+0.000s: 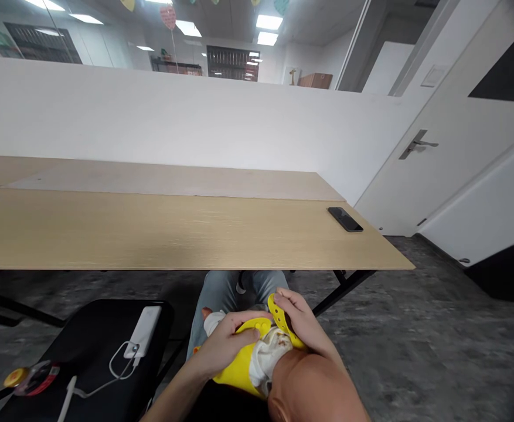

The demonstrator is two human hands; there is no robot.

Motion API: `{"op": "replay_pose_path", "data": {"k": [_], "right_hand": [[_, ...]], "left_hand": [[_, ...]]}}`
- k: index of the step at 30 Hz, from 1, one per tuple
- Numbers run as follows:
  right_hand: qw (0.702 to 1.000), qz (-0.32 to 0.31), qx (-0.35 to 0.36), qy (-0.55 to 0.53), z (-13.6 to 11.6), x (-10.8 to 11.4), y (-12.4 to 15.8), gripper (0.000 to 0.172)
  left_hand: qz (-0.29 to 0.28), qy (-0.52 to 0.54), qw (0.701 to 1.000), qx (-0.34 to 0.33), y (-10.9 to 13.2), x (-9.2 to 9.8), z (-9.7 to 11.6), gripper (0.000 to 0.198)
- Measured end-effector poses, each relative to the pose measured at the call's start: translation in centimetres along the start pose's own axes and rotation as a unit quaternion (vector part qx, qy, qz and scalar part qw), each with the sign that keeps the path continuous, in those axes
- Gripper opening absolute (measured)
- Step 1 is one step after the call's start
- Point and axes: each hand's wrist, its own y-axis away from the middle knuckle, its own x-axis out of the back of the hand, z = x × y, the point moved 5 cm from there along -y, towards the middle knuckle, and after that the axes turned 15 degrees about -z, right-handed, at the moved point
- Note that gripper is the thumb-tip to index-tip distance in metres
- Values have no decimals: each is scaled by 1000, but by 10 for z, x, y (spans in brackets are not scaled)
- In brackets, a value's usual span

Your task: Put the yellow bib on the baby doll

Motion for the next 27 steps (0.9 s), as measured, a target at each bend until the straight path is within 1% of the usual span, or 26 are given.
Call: {"op": "replay_pose_path", "data": {"k": [2, 5, 6, 8, 11, 14, 17, 20, 22, 26, 27], "right_hand": [[1000, -10, 6, 14, -1, -1, -2, 44], [1000, 2, 3, -2, -2, -1, -4, 41], [1000, 2, -1, -8, -2, -1, -4, 38], [1000, -7, -12, -17, -1, -2, -5, 32], [999, -16, -31, -28, 4, -3, -5, 35], [999, 12, -32, -33, 9, -1, -7, 37], [998, 50, -26, -41, 16, 2, -10, 34], [997, 67, -17, -32, 25, 5, -15, 34], [997, 75, -13, -19, 30, 8, -17, 33], [996, 88, -20, -25, 41, 14, -18, 26], [995, 91, -21, -28, 43, 15, -19, 28]], "left_hand": [[13, -7, 1000, 3, 1, 2, 1, 40], [13, -32, 999, -3, 3, 5, 5, 48], [2, -48, 999, -6, 4, 5, 7, 48], [-30, -89, 995, -15, 6, 4, 14, 42], [-75, -162, 983, -36, 11, 4, 25, 33], [-98, -236, 966, -37, 18, 4, 34, 37], [-113, -315, 942, -20, 25, 2, 37, 50], [-101, -369, 924, 5, 27, 0, 32, 70], [-91, -401, 911, 30, 25, -4, 25, 79], [-69, -461, 882, 61, 10, -8, 6, 91], [-64, -471, 878, 64, 6, -7, 1, 92]]}}
